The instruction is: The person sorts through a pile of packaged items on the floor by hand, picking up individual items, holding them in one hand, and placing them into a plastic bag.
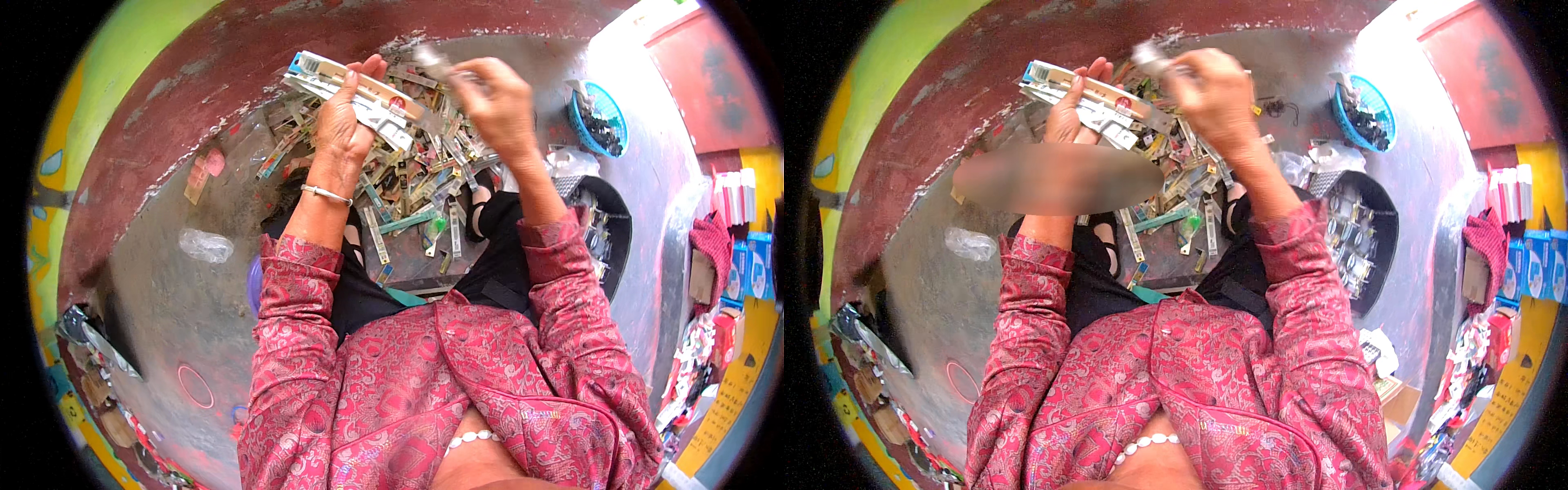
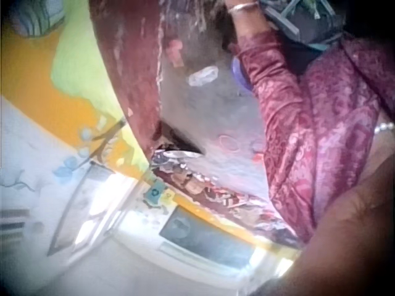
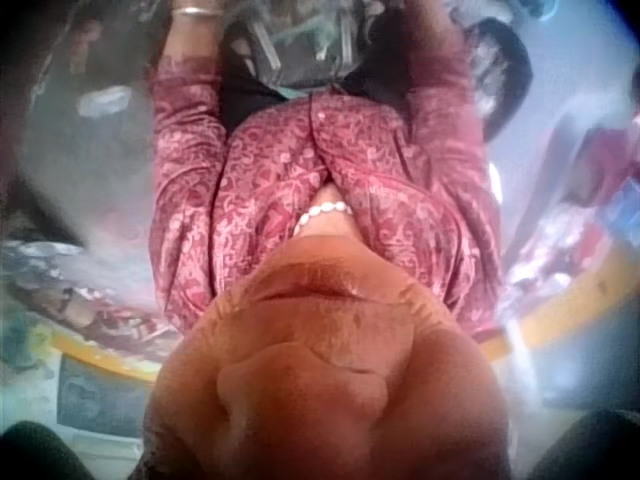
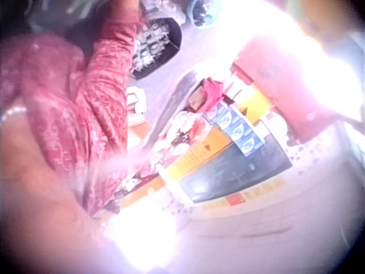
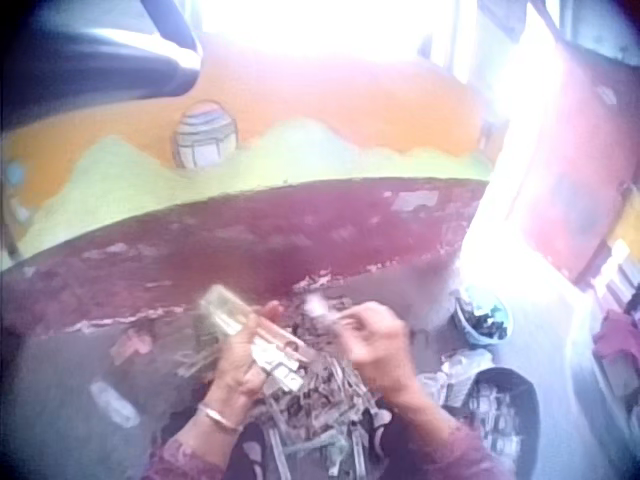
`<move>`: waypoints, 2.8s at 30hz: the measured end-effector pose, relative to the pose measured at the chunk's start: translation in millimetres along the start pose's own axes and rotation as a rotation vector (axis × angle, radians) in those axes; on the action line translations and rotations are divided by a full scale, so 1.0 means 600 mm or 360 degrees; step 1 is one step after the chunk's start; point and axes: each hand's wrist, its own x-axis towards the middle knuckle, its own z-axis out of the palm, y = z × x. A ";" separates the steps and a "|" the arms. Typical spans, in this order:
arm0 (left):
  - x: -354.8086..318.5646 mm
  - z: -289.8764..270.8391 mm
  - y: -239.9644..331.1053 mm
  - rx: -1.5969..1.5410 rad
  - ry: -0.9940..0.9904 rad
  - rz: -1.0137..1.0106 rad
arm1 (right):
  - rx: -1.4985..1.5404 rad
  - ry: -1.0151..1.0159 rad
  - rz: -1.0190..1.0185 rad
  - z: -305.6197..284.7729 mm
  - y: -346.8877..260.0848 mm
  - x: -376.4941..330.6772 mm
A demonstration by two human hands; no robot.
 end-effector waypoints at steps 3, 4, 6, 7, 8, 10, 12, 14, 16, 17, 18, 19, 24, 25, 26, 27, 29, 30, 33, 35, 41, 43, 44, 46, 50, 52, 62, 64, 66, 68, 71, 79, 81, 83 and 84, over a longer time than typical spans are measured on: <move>0.004 -0.007 -0.013 -0.0065 -0.0075 -0.0078 | -0.0093 -0.0429 -0.0370 0.054 -0.030 -0.029; 0.005 -0.010 -0.010 -0.0083 -0.0006 -0.0092 | -0.0226 -0.0583 -0.0430 0.057 -0.029 -0.036; 0.006 -0.022 0.016 -0.0223 -0.0001 0.0011 | -0.0431 -0.0890 -0.0370 0.027 -0.015 -0.038; 0.006 -0.015 0.032 -0.0243 -0.0036 0.0081 | -0.0621 -0.0959 -0.0289 0.015 0.004 -0.040; 0.007 -0.009 0.044 -0.0256 -0.0077 0.0142 | -0.0813 -0.1017 -0.0195 0.007 0.022 -0.043; 0.005 -0.014 0.046 -0.0235 -0.0048 0.0119 | -0.0764 -0.0645 0.0073 -0.008 0.037 -0.033; 0.001 -0.007 0.039 -0.0167 -0.0088 0.0108 | -0.0294 -0.0322 0.0419 -0.024 0.038 -0.014; -0.003 0.006 0.031 -0.0018 -0.0184 0.0120 | 0.0178 -0.0008 0.0534 -0.020 0.020 0.002; -0.001 0.016 0.012 0.0334 -0.0275 0.0153 | 0.0471 0.0026 0.0327 -0.003 -0.012 0.013; -0.005 0.012 -0.001 0.0378 -0.0210 0.0120 | 0.0479 -0.0033 0.0066 0.016 -0.025 0.015; -0.005 0.013 -0.011 0.0426 -0.0158 0.0082 | 0.0429 -0.0171 -0.0084 0.026 -0.041 0.017; -0.005 0.013 -0.015 0.0304 -0.0187 0.0061 | 0.0351 -0.0263 -0.0286 0.045 -0.043 0.010; 0.013 -0.005 0.009 -0.0053 -0.0247 0.0022 | 0.0043 -0.0839 -0.0491 0.052 -0.040 -0.031; 0.018 -0.006 0.014 -0.0118 -0.0246 0.0037 | -0.0066 -0.1010 -0.0508 0.050 -0.037 -0.045; 0.020 -0.004 0.019 -0.0178 -0.0244 0.0045 | -0.0176 -0.1178 -0.0516 0.049 -0.039 -0.058; 0.026 -0.007 0.021 -0.0159 -0.0214 0.0105 | -0.0141 -0.1216 -0.0588 0.049 -0.042 -0.065; 0.022 -0.015 0.023 -0.0182 -0.0167 0.0090 | -0.0126 -0.1341 -0.0431 0.043 -0.039 -0.066; 0.020 -0.018 0.024 -0.0196 -0.0145 0.0086 | -0.0120 -0.1403 -0.0356 0.036 -0.035 -0.065; 0.019 -0.017 0.030 -0.0187 -0.0302 0.0128 | -0.0441 -0.1294 0.0284 -0.003 -0.019 -0.042; 0.010 -0.008 0.042 -0.0221 -0.0413 0.0072 | 0.0044 -0.0966 0.0575 -0.006 0.033 -0.024; 0.005 -0.003 0.028 -0.0240 -0.0432 -0.0018 | 0.0838 -0.1091 0.0993 -0.005 -0.015 -0.019; 0.006 -0.004 0.020 -0.0278 -0.0439 -0.0060 | 0.0706 -0.1346 0.0916 0.002 -0.027 -0.022; 0.004 0.000 0.016 -0.0255 -0.0438 -0.0059 | 0.0904 -0.1264 0.0917 0.006 -0.027 -0.028; -0.006 0.007 0.008 -0.0211 -0.0435 -0.0056 | 0.1156 -0.1153 0.0974 0.013 -0.020 -0.031; -0.010 0.005 0.005 -0.0155 -0.0534 -0.0149 | 0.1326 -0.1282 0.1146 0.018 -0.024 -0.037; -0.009 0.013 -0.007 -0.0134 -0.0551 -0.0212 | 0.1356 -0.1227 0.1166 0.030 -0.021 -0.045; -0.012 0.011 -0.006 0.0266 -0.0271 -0.0174 | 0.1231 -0.0073 0.0771 -0.015 -0.001 0.006; -0.020 0.013 -0.022 0.0207 -0.0176 -0.0236 | 0.0548 -0.0090 0.0362 0.009 -0.042 0.003; 0.002 0.015 -0.032 -0.0177 -0.0415 -0.0335 | 0.0146 -0.0119 -0.0170 0.060 -0.045 -0.033; 0.004 -0.009 -0.020 -0.0189 -0.0200 -0.0188 | 0.0243 -0.0345 -0.0083 0.065 -0.053 -0.056; 0.003 0.001 0.010 0.0087 -0.0166 -0.0040 | 0.0066 -0.0807 0.0473 0.024 -0.005 -0.048; -0.028 0.018 -0.043 0.1105 -0.0413 -0.0176 | 0.0520 -0.0630 0.0772 0.006 0.014 0.017; -0.031 0.008 -0.064 0.1660 -0.0229 -0.0139 | 0.0456 -0.0895 0.0825 0.010 -0.025 0.020; -0.023 -0.002 -0.075 0.1806 -0.0345 0.0144 | 0.0493 -0.0963 0.0920 0.022 -0.009 0.017; -0.022 -0.005 -0.076 0.1875 -0.0401 0.0291 | 0.0585 -0.0964 0.0942 0.023 0.004 0.015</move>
